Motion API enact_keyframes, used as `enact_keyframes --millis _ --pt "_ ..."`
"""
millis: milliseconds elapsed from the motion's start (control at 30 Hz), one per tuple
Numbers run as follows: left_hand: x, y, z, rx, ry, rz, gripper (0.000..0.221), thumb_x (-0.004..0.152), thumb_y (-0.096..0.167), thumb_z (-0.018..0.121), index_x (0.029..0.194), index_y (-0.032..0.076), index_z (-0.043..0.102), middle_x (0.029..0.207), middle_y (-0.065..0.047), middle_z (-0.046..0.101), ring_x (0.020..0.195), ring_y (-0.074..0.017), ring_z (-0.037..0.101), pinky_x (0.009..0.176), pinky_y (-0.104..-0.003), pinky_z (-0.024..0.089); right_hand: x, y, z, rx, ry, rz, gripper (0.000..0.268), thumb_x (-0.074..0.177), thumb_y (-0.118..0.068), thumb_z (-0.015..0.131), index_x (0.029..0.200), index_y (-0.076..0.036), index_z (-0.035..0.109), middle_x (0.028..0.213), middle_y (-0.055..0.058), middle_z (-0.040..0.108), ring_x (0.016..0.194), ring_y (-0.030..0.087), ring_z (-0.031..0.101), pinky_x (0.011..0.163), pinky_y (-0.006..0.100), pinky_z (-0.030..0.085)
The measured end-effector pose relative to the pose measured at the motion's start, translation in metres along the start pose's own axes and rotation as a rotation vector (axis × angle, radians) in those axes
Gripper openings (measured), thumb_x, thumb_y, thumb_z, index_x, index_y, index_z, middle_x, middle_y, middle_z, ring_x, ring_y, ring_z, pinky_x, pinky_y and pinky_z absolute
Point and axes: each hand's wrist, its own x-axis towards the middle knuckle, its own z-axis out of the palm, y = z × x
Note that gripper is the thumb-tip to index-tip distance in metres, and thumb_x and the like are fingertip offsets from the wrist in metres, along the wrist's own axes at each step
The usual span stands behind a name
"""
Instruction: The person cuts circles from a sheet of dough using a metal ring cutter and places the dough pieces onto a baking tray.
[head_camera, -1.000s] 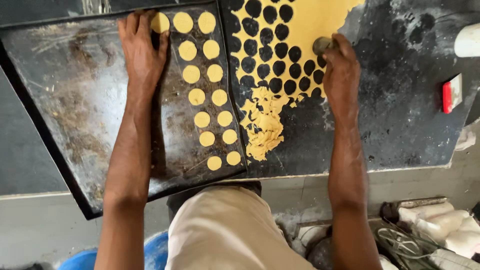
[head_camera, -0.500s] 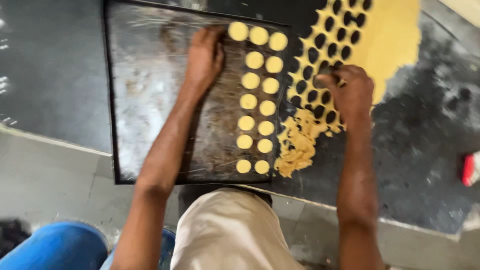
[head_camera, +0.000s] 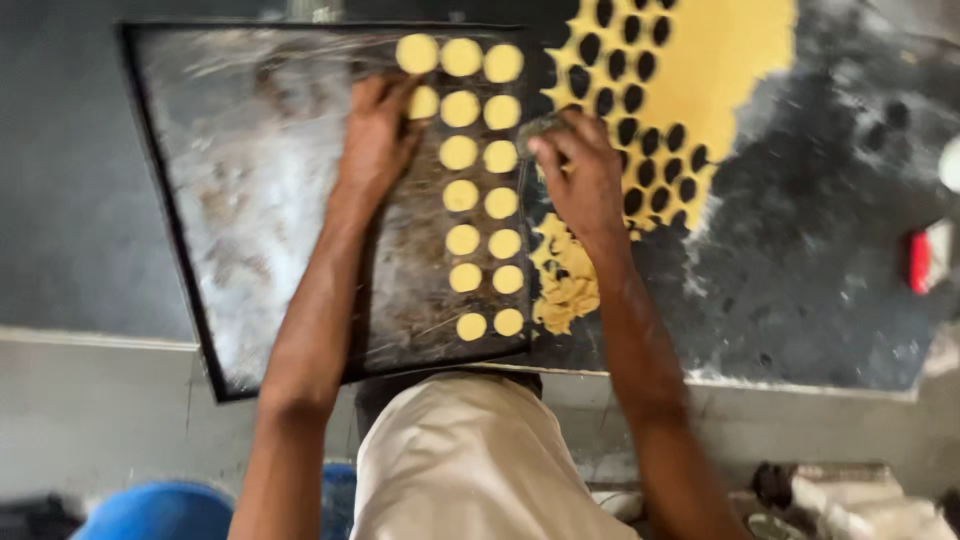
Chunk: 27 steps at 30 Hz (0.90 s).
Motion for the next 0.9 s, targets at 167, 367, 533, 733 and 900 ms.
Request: enact_keyframes --millis 167,367,533,733,900 --pt "0.003 0.008 -0.013 0.005 0.001 -0.029 0.055 0.088 0.007 0.084 0.140 0.002 0.064 0.128 -0.019 0.060 0.118 -0.0382 0.054 0.104 -0.044 0.049 0.000 0.050 -0.089 -0.222 -0.091 0.158 0.024 0.096 0.010 0.059 0.111 0.001 0.075 0.140 0.022 0.063 0.118 0.039 0.068 0.097 0.042 0.058" --pt "-0.001 0.023 -0.027 -0.042 0.073 -0.046 0.044 0.096 0.009 0.081 0.136 -0.001 0.065 0.125 -0.019 0.064 0.112 -0.0371 0.063 0.099 -0.044 0.053 0.006 0.130 -0.087 -0.219 -0.053 0.058 0.018 0.098 0.012 0.064 0.105 0.001 0.077 0.138 0.023 0.065 0.118 0.036 0.072 0.103 0.038 0.056" --pt "-0.020 0.031 -0.039 -0.129 0.105 -0.140 0.031 0.102 0.010 0.075 0.130 -0.001 0.067 0.120 -0.019 0.067 0.105 -0.0344 0.070 0.091 -0.041 0.056 0.029 0.140 -0.087 -0.151 -0.164 0.187 0.008 0.102 -0.006 0.074 0.108 -0.001 0.078 0.119 0.019 0.075 0.100 0.030 0.074 0.089 0.039 0.060" --pt "-0.049 0.034 -0.049 -0.160 0.120 -0.151 0.025 0.100 0.008 0.070 0.123 0.000 0.069 0.119 -0.019 0.068 0.105 -0.0370 0.069 0.091 -0.043 0.056 0.058 0.090 -0.107 -0.150 -0.372 0.313 0.025 0.100 -0.030 0.081 0.110 -0.007 0.080 0.100 0.015 0.077 0.083 0.021 0.072 0.078 0.039 0.058" --pt "-0.054 0.035 -0.036 -0.135 0.180 -0.092 0.029 0.101 0.002 0.059 0.128 0.003 0.069 0.122 -0.018 0.068 0.109 -0.0372 0.068 0.096 -0.042 0.055 0.039 -0.014 -0.020 -0.145 -0.376 0.163 0.032 0.093 -0.041 0.081 0.104 -0.011 0.081 0.115 0.013 0.071 0.104 0.027 0.066 0.090 0.044 0.056"
